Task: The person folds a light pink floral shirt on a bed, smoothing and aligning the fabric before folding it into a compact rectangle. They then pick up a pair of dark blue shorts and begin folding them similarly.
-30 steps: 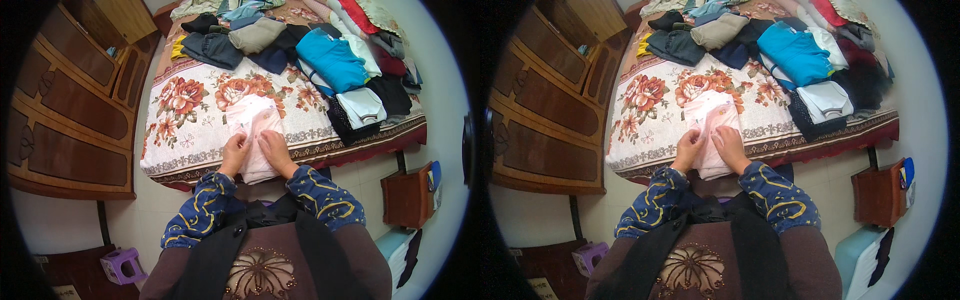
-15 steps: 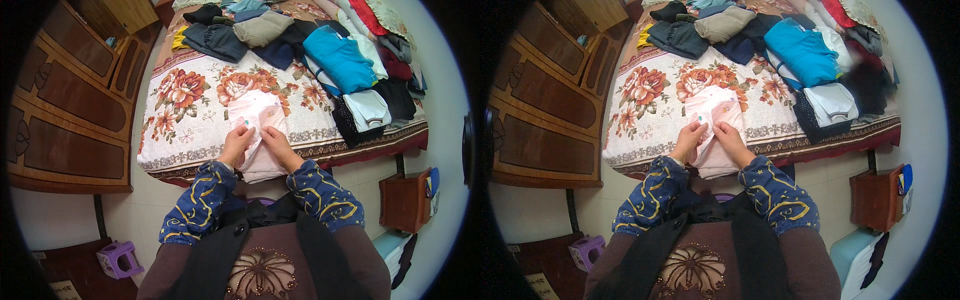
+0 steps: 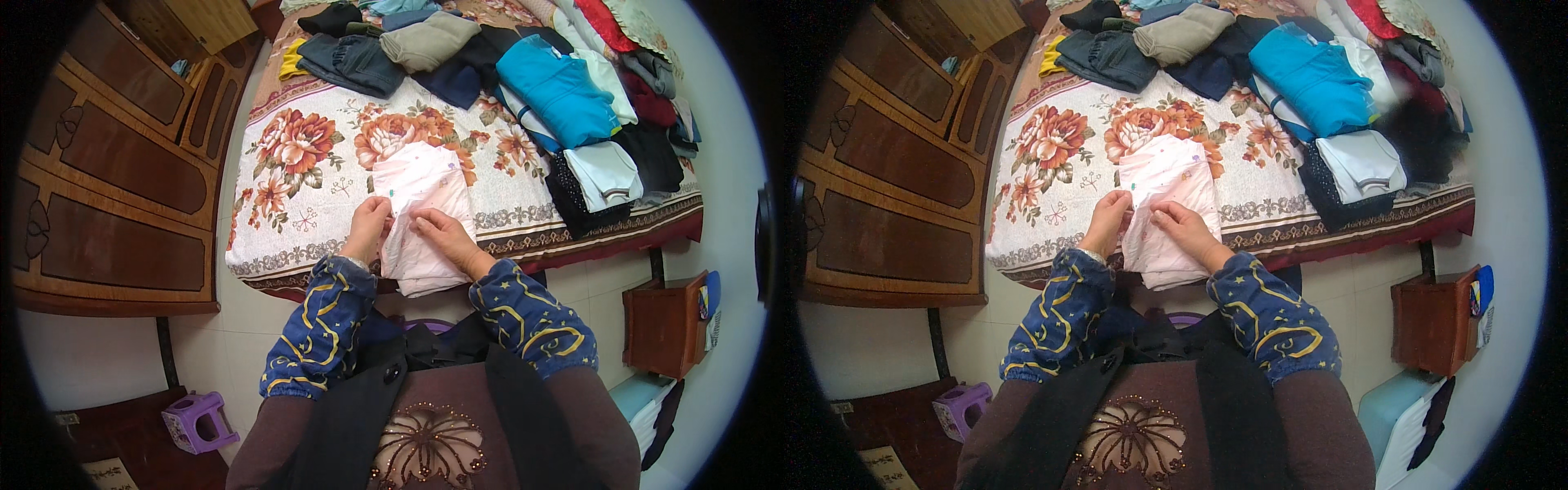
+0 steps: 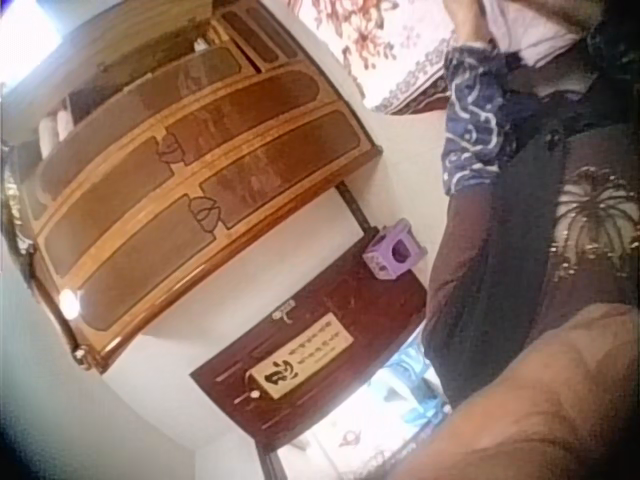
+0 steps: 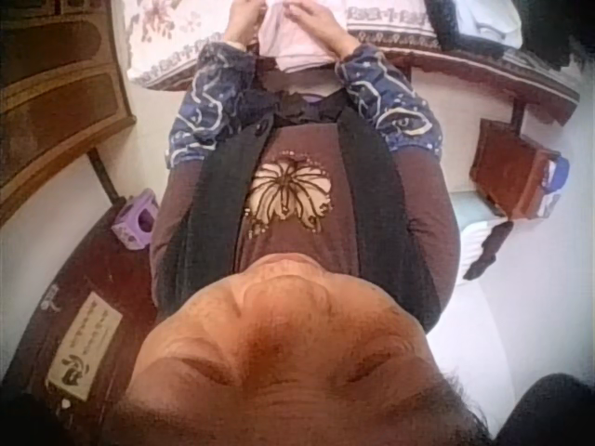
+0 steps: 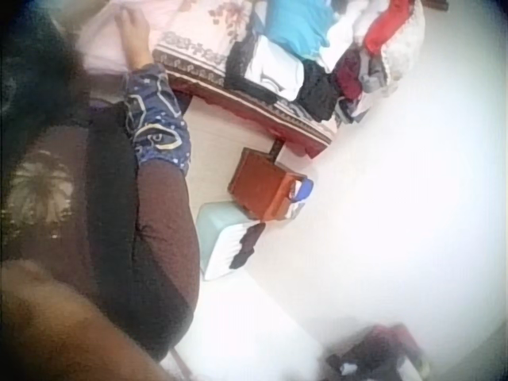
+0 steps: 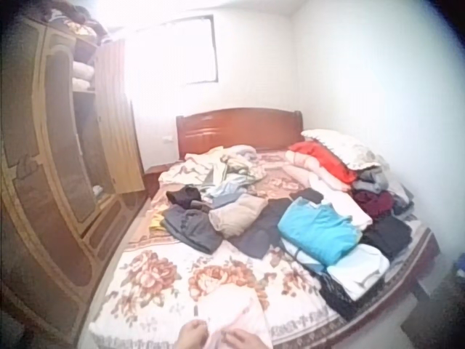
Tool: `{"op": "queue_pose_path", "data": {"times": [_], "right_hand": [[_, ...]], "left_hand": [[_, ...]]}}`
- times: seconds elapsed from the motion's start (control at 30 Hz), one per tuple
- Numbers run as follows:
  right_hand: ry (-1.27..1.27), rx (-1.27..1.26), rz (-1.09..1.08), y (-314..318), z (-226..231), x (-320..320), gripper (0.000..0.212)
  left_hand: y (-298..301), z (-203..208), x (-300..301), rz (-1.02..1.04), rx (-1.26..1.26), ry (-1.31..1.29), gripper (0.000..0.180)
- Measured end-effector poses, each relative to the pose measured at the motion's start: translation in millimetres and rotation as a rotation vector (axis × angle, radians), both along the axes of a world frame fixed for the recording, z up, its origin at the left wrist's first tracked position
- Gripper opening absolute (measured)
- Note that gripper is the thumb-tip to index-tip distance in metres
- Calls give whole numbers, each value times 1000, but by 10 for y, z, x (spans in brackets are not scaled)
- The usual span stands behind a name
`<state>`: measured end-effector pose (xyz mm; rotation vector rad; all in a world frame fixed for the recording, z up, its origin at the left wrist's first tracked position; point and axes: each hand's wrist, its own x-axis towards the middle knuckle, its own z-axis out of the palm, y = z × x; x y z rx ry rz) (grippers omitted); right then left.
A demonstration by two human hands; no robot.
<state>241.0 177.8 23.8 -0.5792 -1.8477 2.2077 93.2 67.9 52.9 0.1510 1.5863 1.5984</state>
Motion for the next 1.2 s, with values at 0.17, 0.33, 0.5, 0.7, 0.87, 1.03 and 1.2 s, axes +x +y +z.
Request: {"op": "queue_pose_path", "data": {"times": [0.17,0.33,0.5,0.7,0.87,1.03,1.2], "right_hand": [[-5,38,-47,8,-49,3,31],[20,134,-29,-21,-22,-7,33],[20,179,-14,-33,-29,-30,36],[68,117,-15,-94,-65,-54,41],[32,259,-28,-121,-137,-55,38],[39,304,-42,-138,-105,-45,33],[35,148,-26,-151,-86,-48,31]], "left_hand": [[-114,40,49,-254,-203,169,24],[-187,83,69,-395,-185,106,20],[-137,-65,121,-252,-198,333,17],[-139,-59,270,-77,-188,398,17],[-127,-144,346,-90,-197,478,22],[-122,-308,290,-48,-167,478,17],[-172,-198,205,-1,-81,94,14]]}}
